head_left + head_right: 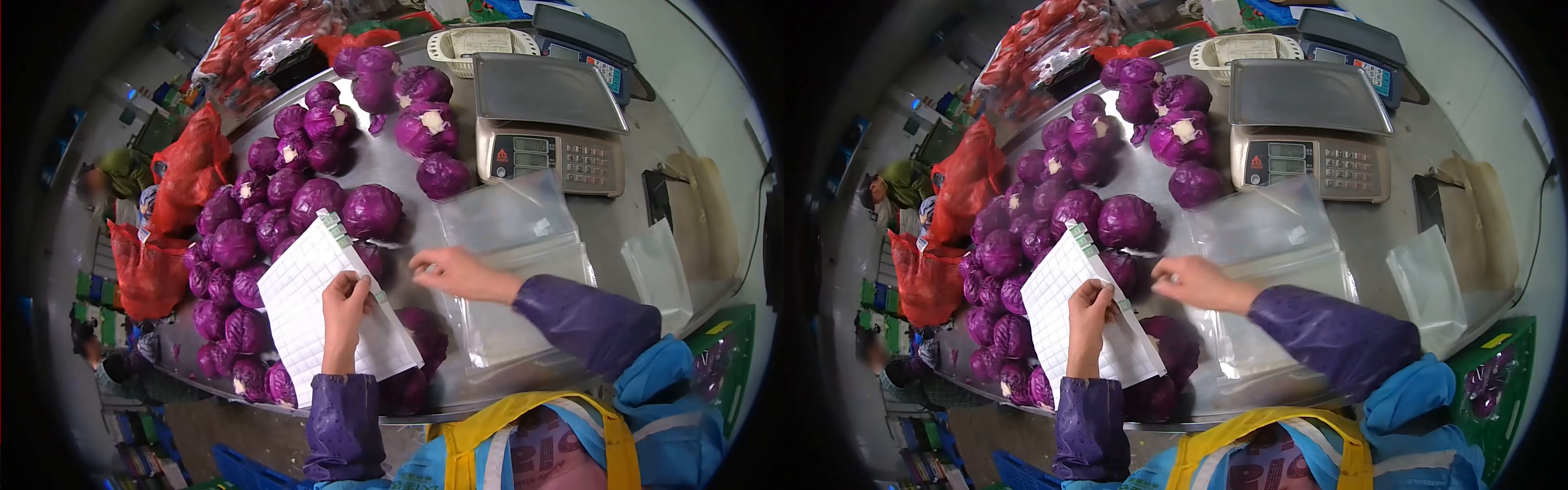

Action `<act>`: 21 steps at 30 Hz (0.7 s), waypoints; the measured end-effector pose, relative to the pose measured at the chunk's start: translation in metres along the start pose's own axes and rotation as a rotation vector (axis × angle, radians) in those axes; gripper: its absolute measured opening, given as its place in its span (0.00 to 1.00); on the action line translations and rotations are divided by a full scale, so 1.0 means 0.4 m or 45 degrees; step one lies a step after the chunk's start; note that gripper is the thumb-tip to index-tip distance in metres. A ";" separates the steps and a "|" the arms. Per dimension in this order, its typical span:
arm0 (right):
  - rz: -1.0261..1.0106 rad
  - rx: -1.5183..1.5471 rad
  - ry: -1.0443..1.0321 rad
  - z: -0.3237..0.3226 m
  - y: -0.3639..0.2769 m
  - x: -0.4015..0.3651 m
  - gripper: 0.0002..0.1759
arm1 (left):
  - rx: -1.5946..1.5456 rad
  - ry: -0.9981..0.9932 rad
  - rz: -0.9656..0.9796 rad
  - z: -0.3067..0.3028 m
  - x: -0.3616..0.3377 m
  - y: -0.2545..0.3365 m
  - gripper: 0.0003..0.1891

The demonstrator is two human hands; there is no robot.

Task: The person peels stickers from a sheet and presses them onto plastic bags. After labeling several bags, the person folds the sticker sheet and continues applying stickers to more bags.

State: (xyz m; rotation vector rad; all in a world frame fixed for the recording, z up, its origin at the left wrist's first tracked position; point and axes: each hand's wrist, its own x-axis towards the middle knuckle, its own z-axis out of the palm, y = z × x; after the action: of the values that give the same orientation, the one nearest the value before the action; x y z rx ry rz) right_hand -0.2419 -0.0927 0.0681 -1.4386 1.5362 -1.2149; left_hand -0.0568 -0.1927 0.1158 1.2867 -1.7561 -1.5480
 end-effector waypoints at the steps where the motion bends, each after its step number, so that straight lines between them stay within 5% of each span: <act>1: 0.062 0.064 -0.050 0.037 -0.017 0.013 0.17 | -0.018 0.001 0.010 0.002 -0.008 0.006 0.06; 4: 0.206 0.334 -0.154 0.096 -0.054 0.030 0.16 | -0.051 0.007 0.032 -0.002 -0.018 0.006 0.06; 10: 0.072 0.061 -0.022 0.102 -0.087 0.031 0.10 | -0.092 0.017 0.058 -0.006 -0.010 -0.020 0.06; 13: -0.371 -0.218 0.275 0.077 -0.106 0.043 0.09 | -0.097 0.025 0.040 0.000 -0.009 -0.025 0.06; 16: -0.079 0.233 0.353 0.057 -0.122 0.126 0.13 | -0.082 0.033 0.040 0.001 -0.008 -0.036 0.06; 21: -0.071 0.198 0.372 0.092 -0.099 0.268 0.16 | -0.058 0.023 0.022 0.000 -0.011 -0.033 0.05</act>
State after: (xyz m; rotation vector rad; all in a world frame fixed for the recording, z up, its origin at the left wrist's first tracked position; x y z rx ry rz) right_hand -0.2097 -0.2021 0.1050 -1.2513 1.5583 -1.5981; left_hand -0.0504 -0.1877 0.1046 1.2565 -1.7066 -1.5529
